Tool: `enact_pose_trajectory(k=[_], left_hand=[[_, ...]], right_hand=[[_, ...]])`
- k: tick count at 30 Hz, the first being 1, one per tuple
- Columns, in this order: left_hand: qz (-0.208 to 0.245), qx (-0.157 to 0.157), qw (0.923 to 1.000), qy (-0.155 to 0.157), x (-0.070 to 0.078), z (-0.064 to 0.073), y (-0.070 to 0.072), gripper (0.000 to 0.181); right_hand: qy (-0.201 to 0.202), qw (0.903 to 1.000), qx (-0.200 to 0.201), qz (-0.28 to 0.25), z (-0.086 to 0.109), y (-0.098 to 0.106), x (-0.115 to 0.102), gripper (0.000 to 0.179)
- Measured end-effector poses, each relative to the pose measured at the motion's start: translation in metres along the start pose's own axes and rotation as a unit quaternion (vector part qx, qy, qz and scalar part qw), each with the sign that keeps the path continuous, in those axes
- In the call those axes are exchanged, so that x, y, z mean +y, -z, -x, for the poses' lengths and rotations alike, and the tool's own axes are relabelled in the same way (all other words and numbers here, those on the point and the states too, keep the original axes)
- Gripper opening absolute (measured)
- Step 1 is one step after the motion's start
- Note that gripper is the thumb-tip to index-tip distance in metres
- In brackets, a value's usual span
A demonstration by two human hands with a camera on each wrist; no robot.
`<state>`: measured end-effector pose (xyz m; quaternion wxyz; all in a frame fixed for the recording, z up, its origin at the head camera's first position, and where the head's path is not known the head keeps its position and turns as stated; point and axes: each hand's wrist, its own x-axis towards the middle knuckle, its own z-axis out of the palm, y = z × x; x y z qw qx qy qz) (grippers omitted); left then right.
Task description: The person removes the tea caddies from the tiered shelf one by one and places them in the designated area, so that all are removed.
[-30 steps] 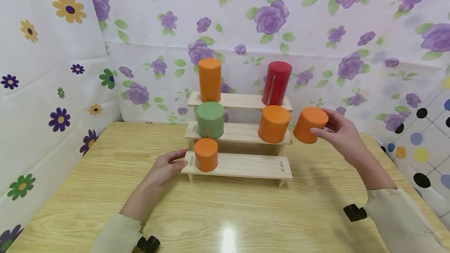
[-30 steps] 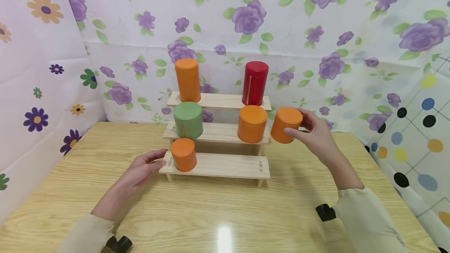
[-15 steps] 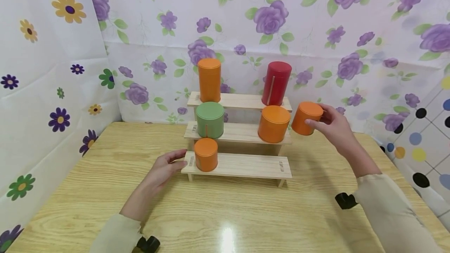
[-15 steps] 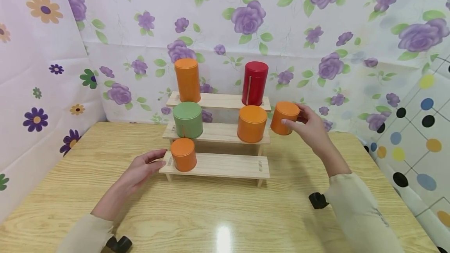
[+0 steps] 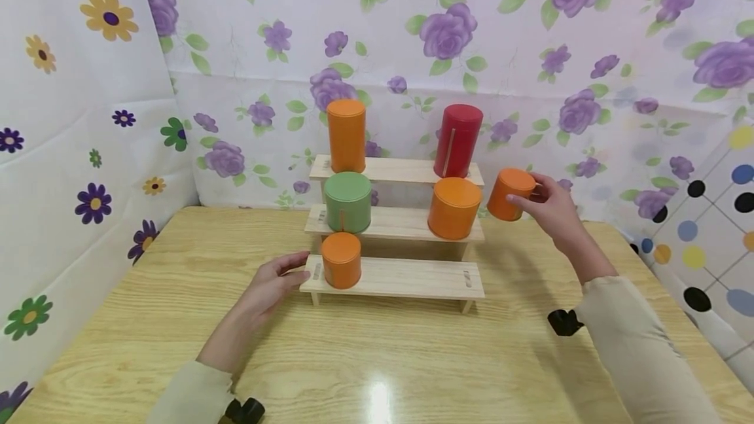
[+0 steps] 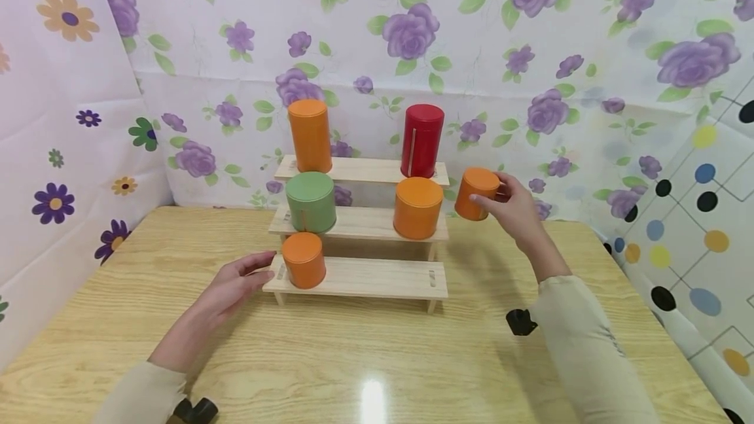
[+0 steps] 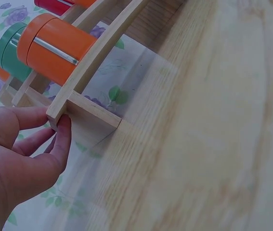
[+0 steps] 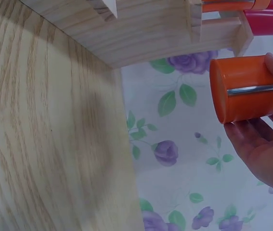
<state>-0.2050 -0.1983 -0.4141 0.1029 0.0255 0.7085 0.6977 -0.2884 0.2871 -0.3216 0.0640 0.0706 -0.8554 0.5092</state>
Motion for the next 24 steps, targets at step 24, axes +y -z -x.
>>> enact_pose_trajectory(k=[24], left_hand=[[0.013,-0.006,0.9999,-0.003,-0.003,0.001,0.000,0.053]], right_hand=[[-0.041,0.9989,-0.001,-0.021,-0.019,-0.004,0.044,0.088]])
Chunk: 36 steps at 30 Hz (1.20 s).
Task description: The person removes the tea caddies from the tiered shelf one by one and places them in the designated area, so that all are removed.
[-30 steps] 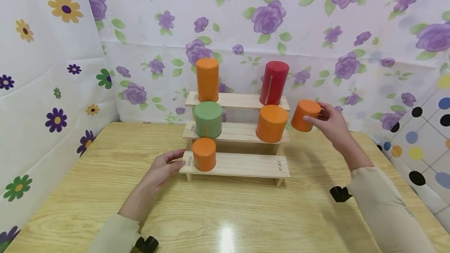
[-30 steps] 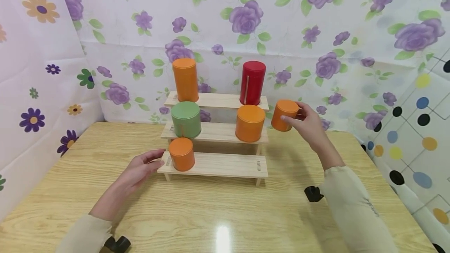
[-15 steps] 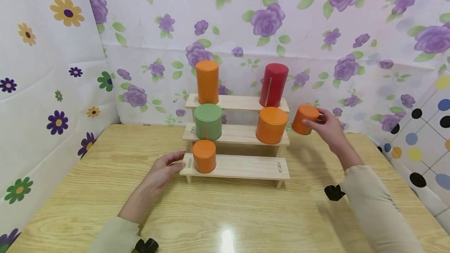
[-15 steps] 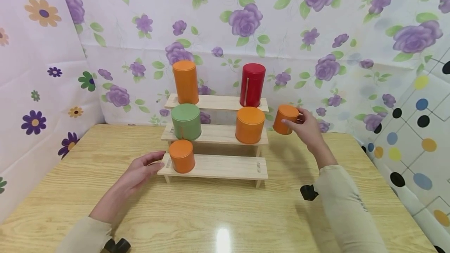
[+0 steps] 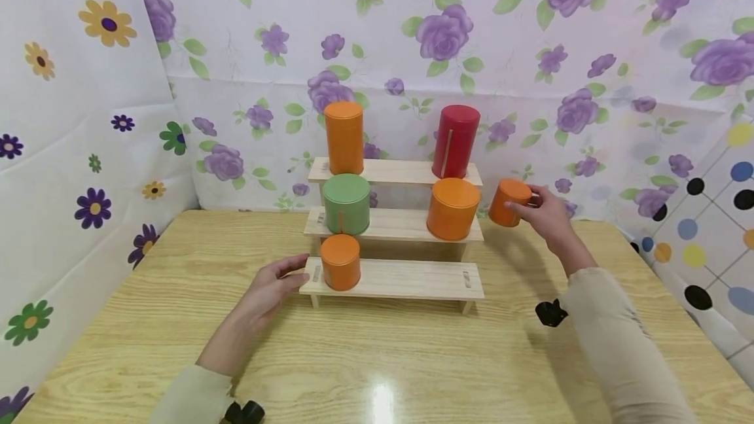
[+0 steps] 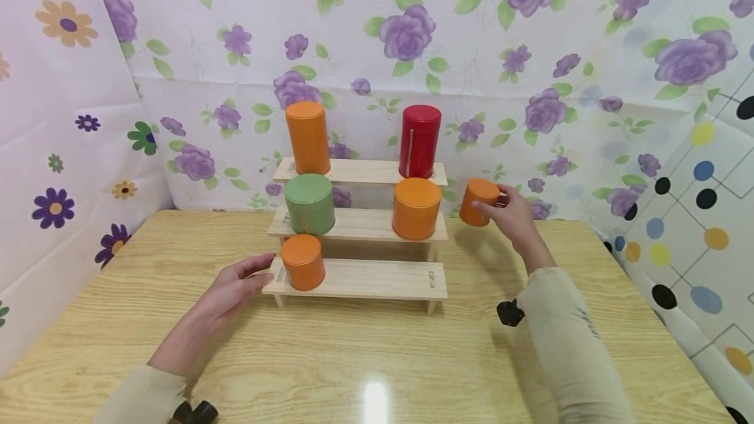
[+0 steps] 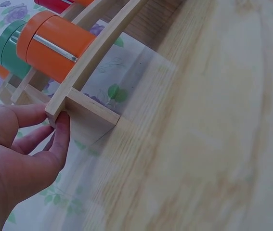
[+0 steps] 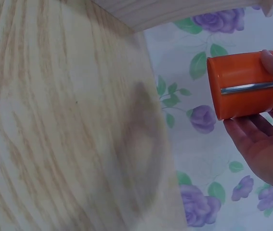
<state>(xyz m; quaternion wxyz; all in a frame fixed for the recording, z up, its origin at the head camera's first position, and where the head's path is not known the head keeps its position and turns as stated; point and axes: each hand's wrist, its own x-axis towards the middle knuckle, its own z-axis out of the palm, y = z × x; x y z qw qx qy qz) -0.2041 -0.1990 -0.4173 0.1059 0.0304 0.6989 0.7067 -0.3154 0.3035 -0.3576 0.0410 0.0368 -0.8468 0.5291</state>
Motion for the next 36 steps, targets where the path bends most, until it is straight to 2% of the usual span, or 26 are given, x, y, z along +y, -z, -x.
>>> enact_pose_trajectory(k=[11,17,26,36], left_hand=[[0.005,0.006,1.0000,0.001,0.004,-0.003,0.003,0.054],[0.002,0.006,1.0000,-0.002,0.003,-0.003,0.003,0.053],[-0.004,0.003,1.0000,-0.006,0.001,-0.003,0.002,0.052],[0.003,0.005,1.0000,-0.006,-0.002,-0.002,0.001,0.052]], right_hand=[[-0.007,0.9991,0.004,-0.041,-0.011,-0.012,0.020,0.084],[-0.026,0.9991,-0.005,-0.034,-0.016,-0.021,0.028,0.084],[-0.045,0.9987,0.004,-0.023,-0.015,-0.027,0.040,0.085],[-0.050,0.9984,0.007,-0.024,-0.014,-0.029,0.047,0.084]])
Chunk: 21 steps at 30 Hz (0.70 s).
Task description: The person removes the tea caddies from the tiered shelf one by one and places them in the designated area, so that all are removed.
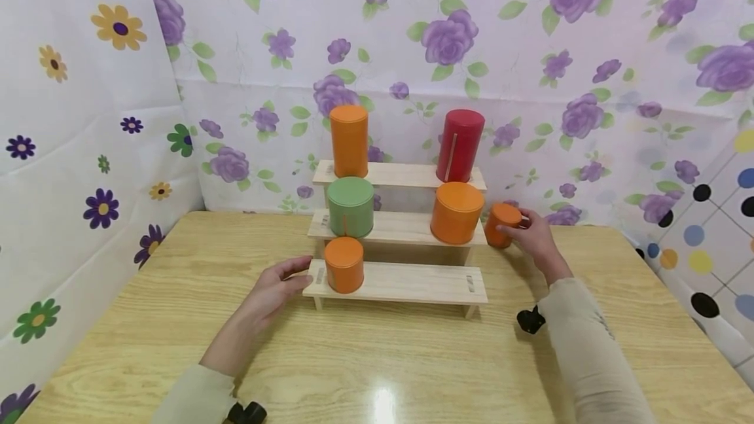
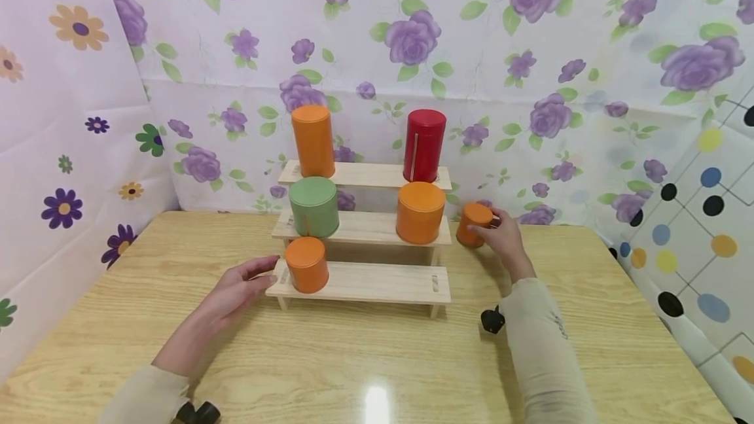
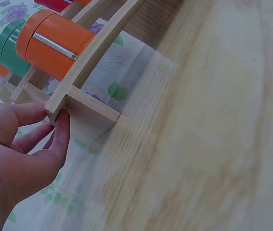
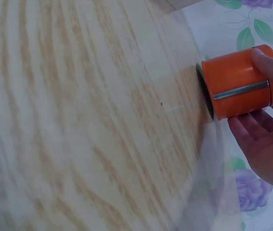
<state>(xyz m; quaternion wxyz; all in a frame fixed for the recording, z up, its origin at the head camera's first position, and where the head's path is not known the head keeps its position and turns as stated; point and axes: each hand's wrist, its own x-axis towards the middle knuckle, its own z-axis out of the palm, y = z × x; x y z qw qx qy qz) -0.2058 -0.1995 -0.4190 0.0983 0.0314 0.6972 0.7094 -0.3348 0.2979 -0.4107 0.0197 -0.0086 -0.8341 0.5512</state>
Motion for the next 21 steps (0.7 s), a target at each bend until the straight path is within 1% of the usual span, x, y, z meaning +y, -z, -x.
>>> enact_pose_trajectory(k=[4,10,15,21], left_hand=[[-0.001,0.000,1.0000,0.001,0.000,0.001,0.001,0.052],[0.000,0.000,1.0000,0.000,-0.001,0.002,0.002,0.052],[0.000,-0.001,1.0000,-0.002,-0.001,0.002,0.002,0.052],[0.002,-0.009,0.9999,-0.008,-0.002,0.002,0.002,0.052]], right_hand=[[0.000,0.9999,-0.006,-0.010,-0.001,-0.002,0.004,0.083],[0.003,0.9999,-0.009,-0.009,-0.003,-0.004,0.008,0.083],[-0.008,0.9998,-0.017,-0.011,-0.003,-0.003,0.008,0.086],[-0.013,0.9989,-0.042,-0.018,-0.003,0.001,0.012,0.094]])
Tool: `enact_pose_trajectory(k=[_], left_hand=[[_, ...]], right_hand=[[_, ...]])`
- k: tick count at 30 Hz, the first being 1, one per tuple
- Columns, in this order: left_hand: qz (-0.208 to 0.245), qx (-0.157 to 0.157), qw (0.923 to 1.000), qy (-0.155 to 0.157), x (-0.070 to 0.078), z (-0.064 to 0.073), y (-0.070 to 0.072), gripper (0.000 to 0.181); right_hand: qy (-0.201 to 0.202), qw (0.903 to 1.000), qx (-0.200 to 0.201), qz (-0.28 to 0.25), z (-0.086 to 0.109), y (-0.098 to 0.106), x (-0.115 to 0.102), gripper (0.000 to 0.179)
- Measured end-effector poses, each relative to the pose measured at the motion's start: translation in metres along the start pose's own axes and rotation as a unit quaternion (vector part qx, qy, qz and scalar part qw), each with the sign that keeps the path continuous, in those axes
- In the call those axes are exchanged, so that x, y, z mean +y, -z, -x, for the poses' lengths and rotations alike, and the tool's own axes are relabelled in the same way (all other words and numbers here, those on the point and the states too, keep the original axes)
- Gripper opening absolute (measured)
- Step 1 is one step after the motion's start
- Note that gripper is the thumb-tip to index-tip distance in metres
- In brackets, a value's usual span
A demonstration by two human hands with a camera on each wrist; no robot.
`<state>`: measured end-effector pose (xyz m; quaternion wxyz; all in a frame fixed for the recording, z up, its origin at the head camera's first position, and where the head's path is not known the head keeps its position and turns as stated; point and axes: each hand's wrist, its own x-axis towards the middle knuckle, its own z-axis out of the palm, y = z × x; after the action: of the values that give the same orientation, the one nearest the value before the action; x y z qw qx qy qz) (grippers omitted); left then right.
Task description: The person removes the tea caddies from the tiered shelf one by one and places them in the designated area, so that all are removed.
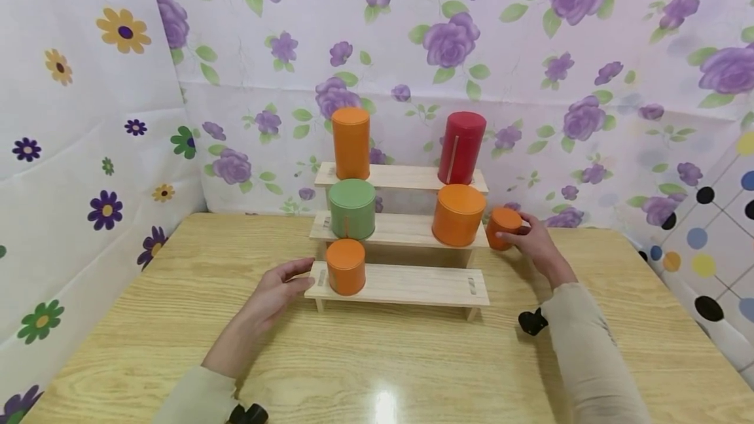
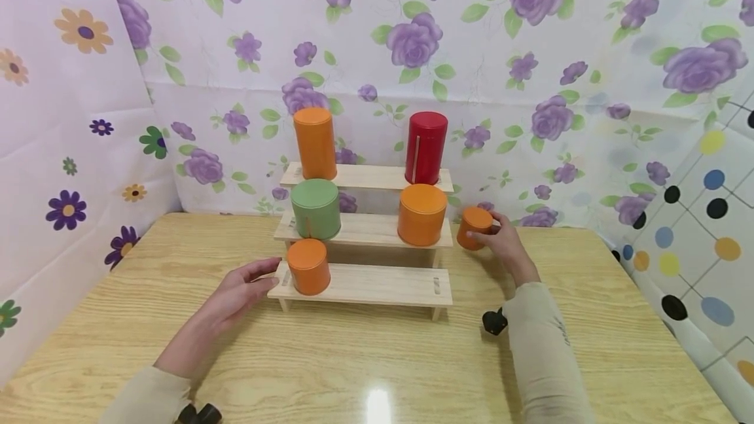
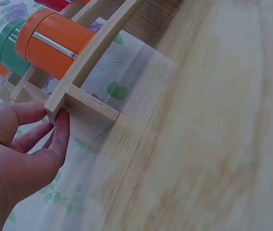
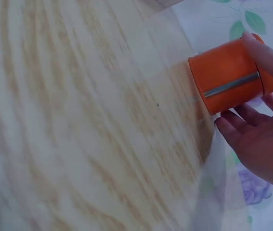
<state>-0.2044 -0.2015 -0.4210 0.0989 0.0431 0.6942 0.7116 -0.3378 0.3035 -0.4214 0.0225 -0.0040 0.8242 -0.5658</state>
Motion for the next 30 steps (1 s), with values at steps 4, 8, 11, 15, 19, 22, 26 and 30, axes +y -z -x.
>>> enact_pose_trajectory(k=[4,8,11,15,19,22,26,30], left_hand=[[-0.001,0.001,1.0000,0.000,-0.001,-0.001,-0.002,0.052],[-0.004,0.007,1.0000,0.002,-0.001,-0.001,-0.002,0.052],[-0.006,0.009,0.9999,0.002,-0.001,-0.001,-0.003,0.051],[-0.007,0.015,0.9999,0.000,0.000,-0.001,-0.003,0.051],[-0.006,0.015,0.9999,0.000,0.000,-0.001,-0.004,0.051],[-0.006,0.015,0.9999,0.002,0.000,-0.001,-0.004,0.051],[-0.007,0.016,0.9998,0.002,0.000,-0.001,-0.004,0.051],[-0.006,0.014,0.9999,0.003,0.000,-0.001,-0.003,0.051]], right_hand=[[-0.007,0.9997,-0.005,-0.021,0.004,0.007,0.002,0.094],[0.004,0.9997,-0.002,-0.025,0.009,0.015,-0.003,0.090],[0.026,0.9996,0.006,-0.006,0.012,0.021,-0.010,0.083],[0.046,0.9986,0.021,0.010,0.017,0.027,-0.021,0.074],[0.059,0.9975,0.027,0.029,0.022,0.031,-0.033,0.070],[0.076,0.9952,0.034,0.051,0.025,0.034,-0.043,0.069],[0.098,0.9928,0.039,0.055,0.029,0.034,-0.058,0.069],[0.113,0.9917,0.040,0.045,0.036,0.030,-0.071,0.067]])
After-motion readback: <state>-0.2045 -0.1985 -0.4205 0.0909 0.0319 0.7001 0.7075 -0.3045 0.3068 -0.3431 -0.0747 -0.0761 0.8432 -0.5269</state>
